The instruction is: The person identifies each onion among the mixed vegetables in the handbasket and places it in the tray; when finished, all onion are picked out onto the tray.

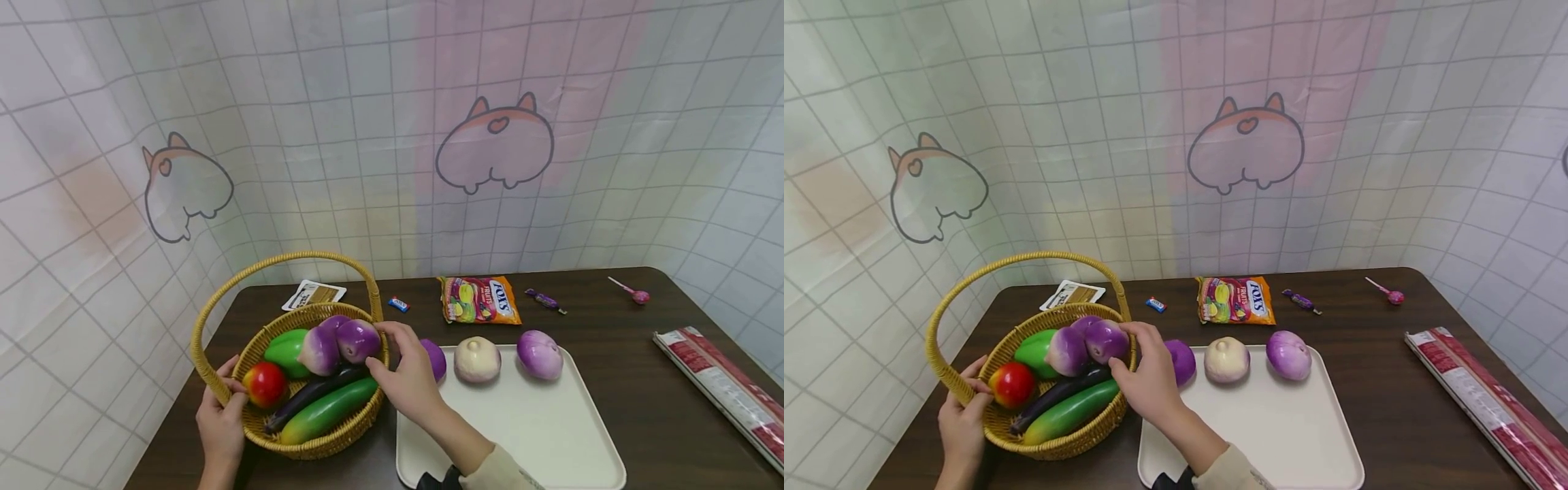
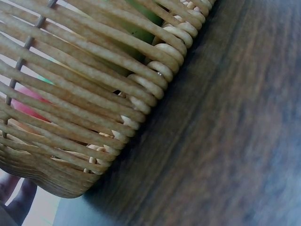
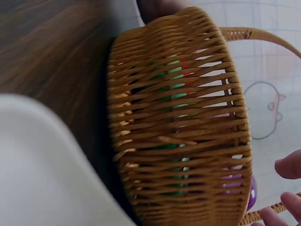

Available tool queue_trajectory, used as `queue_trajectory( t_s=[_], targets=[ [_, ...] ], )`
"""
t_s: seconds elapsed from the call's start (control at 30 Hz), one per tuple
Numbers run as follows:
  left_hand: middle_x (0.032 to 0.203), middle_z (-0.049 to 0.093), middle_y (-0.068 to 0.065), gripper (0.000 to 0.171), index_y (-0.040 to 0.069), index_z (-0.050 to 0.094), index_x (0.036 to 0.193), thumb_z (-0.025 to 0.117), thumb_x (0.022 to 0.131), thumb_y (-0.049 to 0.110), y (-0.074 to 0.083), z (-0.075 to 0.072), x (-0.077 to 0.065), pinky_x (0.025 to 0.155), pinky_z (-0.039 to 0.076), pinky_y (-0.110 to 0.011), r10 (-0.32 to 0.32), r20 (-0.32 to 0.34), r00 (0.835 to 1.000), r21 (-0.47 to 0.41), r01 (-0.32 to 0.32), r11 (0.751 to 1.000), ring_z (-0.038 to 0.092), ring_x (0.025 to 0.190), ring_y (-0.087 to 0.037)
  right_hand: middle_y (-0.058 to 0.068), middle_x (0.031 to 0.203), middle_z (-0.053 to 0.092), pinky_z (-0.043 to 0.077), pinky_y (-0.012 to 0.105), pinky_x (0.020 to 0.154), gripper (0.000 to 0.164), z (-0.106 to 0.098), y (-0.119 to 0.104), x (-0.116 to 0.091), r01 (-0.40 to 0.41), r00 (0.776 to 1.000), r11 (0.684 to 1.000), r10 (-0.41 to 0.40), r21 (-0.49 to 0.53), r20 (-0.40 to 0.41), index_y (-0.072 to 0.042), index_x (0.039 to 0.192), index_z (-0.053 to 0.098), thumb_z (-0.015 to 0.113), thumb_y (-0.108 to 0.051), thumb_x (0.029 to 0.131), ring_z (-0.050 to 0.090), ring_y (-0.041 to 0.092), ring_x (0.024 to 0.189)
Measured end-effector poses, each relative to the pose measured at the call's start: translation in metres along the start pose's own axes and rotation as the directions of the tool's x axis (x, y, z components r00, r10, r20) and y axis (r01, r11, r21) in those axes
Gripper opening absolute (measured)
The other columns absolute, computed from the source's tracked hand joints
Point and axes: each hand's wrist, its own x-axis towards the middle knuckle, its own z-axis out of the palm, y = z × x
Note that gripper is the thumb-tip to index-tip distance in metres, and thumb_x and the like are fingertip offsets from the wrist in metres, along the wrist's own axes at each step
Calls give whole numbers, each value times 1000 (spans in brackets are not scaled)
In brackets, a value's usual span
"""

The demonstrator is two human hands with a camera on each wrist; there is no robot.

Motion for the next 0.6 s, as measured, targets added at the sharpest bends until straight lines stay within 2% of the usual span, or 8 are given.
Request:
queue_trajectory(
  t_s=[0.13,0.33,0.53,0.6],
  targets=[
    [130,61,-12,5,-11,54,85,51,83,-12,0,-1,0,88,39,-9,2,4,1000,5,-2,1000,54,112,-4,3,138,51,43,45,102,53,6,-3,6,-20,1000,1000,20,8,20,-13,136,53,71,-10,85,52,23,125],
    [130,61,-13,5,-10,55,84,52,83,-13,-1,-1,-1,88,39,-9,5,4,1000,16,-5,1000,54,112,-4,7,145,49,43,43,102,57,10,-4,10,-38,998,999,40,-31,40,-16,139,52,70,-13,86,49,24,131],
    [130,61,-12,7,-8,56,84,52,83,-13,-1,-1,0,87,39,-8,3,7,1000,26,-4,1000,53,112,-3,4,144,50,44,44,101,58,11,-3,12,-47,997,997,51,-66,56,-17,140,51,71,-15,85,50,24,129],
    [130,61,-12,7,-7,56,84,52,83,-13,0,-1,1,87,39,-8,0,7,1000,30,0,1000,53,112,-3,3,140,52,47,43,98,57,11,-2,12,-49,997,997,52,-67,55,-17,139,52,72,-15,85,53,23,124]
  ],
)
